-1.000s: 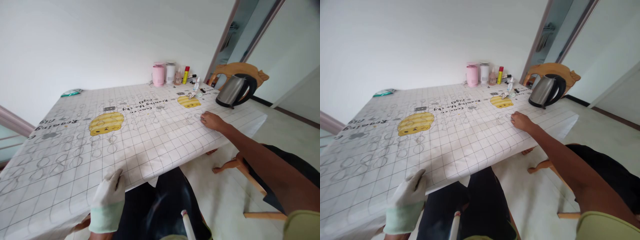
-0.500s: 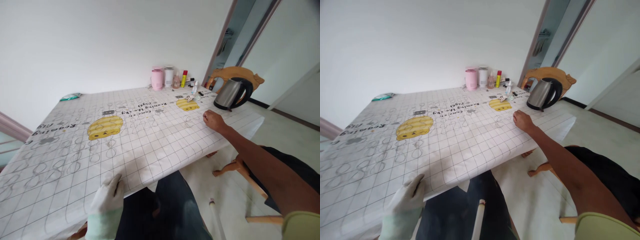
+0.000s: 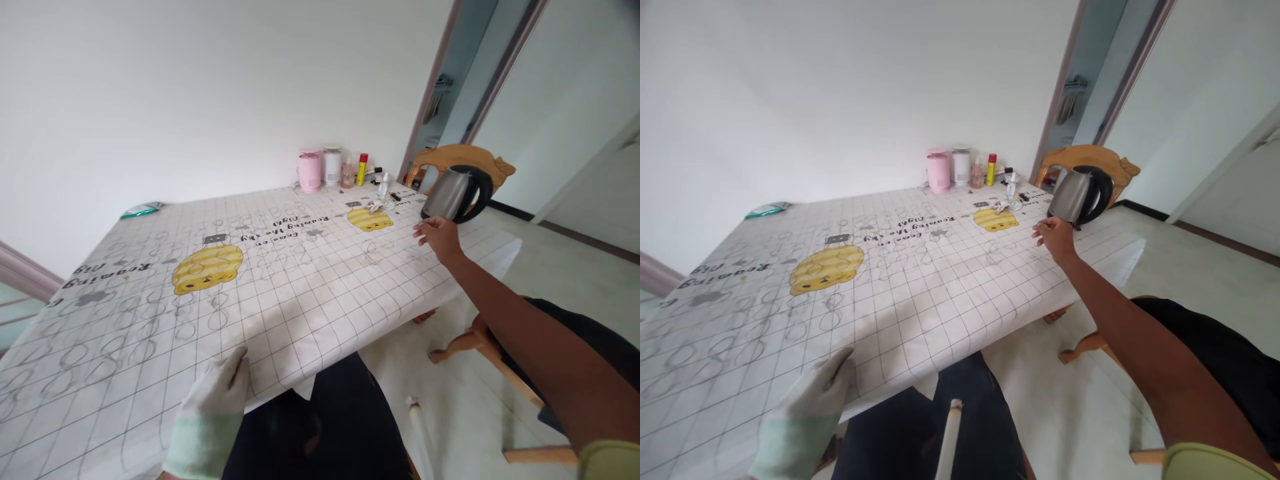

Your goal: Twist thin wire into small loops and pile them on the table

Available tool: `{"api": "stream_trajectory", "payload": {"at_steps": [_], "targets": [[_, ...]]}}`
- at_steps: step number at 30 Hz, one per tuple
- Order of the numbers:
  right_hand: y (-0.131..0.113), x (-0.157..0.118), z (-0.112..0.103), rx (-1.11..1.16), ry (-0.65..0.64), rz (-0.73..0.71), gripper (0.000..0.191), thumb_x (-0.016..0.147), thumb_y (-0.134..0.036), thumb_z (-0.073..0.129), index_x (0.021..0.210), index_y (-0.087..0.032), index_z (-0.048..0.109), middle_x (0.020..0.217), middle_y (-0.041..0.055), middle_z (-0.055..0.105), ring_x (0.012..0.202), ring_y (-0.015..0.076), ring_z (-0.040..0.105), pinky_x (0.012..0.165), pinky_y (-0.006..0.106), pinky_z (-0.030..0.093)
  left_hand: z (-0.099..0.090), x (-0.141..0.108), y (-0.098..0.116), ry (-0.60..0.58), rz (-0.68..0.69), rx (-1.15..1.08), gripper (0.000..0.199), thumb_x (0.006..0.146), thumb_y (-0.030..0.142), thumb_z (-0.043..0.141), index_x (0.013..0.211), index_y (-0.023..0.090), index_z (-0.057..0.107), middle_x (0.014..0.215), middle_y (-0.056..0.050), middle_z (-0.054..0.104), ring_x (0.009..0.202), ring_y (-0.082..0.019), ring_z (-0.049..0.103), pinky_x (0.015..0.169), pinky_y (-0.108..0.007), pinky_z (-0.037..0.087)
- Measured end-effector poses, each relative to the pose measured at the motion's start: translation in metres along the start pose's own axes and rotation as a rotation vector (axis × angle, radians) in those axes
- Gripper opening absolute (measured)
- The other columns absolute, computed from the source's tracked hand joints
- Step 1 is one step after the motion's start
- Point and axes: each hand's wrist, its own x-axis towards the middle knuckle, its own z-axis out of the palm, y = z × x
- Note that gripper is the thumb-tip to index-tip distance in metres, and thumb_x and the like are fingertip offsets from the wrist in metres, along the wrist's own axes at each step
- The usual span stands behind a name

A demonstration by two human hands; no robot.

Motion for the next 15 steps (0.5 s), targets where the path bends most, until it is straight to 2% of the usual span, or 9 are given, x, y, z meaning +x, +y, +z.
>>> {"api": "stream_trajectory", "payload": {"at_steps": [4, 6, 8, 11, 12, 15], "targets": [[-0.016, -0.012, 0.01, 0.125, -0.067, 0.022, 0.007, 0.084, -0.018, 0.067, 0.079, -0.018, 0.062, 0.092, 0.0107, 0.073, 0.071, 0.0162, 0.068, 0.05, 0.022, 0.051, -0.001, 0.011, 0.01, -0.004, 0.086, -0.019, 0.036, 0.1, 0.035, 0.05, 0.117, 0.028, 0.081, 0.104, -0.002, 0.082, 0.077, -0.02, 0.075, 0.07, -0.029, 0.06], [-0.026, -0.02, 0.019, 0.168, -0.121, 0.01, 0.009, 0.083, -0.022, 0.071, 0.079, -0.018, 0.064, 0.091, 0.0106, 0.073, 0.072, 0.0166, 0.068, 0.05, 0.023, 0.051, -0.004, 0.023, 0.02, -0.033, 0.074, -0.078, 0.035, 0.099, 0.037, 0.051, 0.115, 0.028, 0.081, 0.107, -0.001, 0.082, 0.079, -0.02, 0.075, 0.073, -0.03, 0.061], [-0.035, -0.03, 0.029, 0.22, -0.174, -0.001, 0.014, 0.08, -0.027, 0.076, 0.08, -0.018, 0.066, 0.089, 0.0097, 0.073, 0.073, 0.0171, 0.068, 0.051, 0.023, 0.051, -0.008, 0.039, 0.033, -0.077, -0.046, -0.138, 0.034, 0.097, 0.04, 0.054, 0.113, 0.027, 0.081, 0.108, -0.001, 0.082, 0.085, -0.022, 0.077, 0.077, -0.031, 0.061], [-0.047, -0.051, 0.047, 0.325, -0.267, -0.005, 0.021, 0.076, -0.034, 0.084, 0.08, -0.019, 0.069, 0.086, 0.0086, 0.073, 0.073, 0.0179, 0.068, 0.051, 0.025, 0.051, -0.013, 0.069, 0.057, -0.278, -0.223, -0.236, 0.033, 0.097, 0.044, 0.054, 0.117, 0.031, 0.078, 0.117, 0.001, 0.08, 0.101, -0.025, 0.076, 0.094, -0.035, 0.059], [-0.051, -0.059, 0.054, 0.357, -0.305, -0.003, 0.023, 0.076, -0.035, 0.086, 0.08, -0.019, 0.07, 0.086, 0.0085, 0.073, 0.073, 0.0179, 0.068, 0.051, 0.025, 0.051, -0.013, 0.079, 0.064, -0.337, -0.244, -0.295, 0.034, 0.097, 0.044, 0.054, 0.118, 0.031, 0.078, 0.117, 0.0, 0.08, 0.104, -0.025, 0.076, 0.096, -0.036, 0.058], [-0.066, -0.087, 0.075, 0.433, -0.43, 0.014, 0.026, 0.077, -0.038, 0.088, 0.084, -0.019, 0.072, 0.09, 0.0083, 0.074, 0.074, 0.0177, 0.068, 0.055, 0.027, 0.053, -0.008, 0.108, 0.081, -0.428, -0.289, -0.514, 0.037, 0.098, 0.044, 0.051, 0.12, 0.024, 0.075, 0.109, -0.003, 0.081, 0.092, -0.023, 0.076, 0.089, -0.036, 0.058]]}}
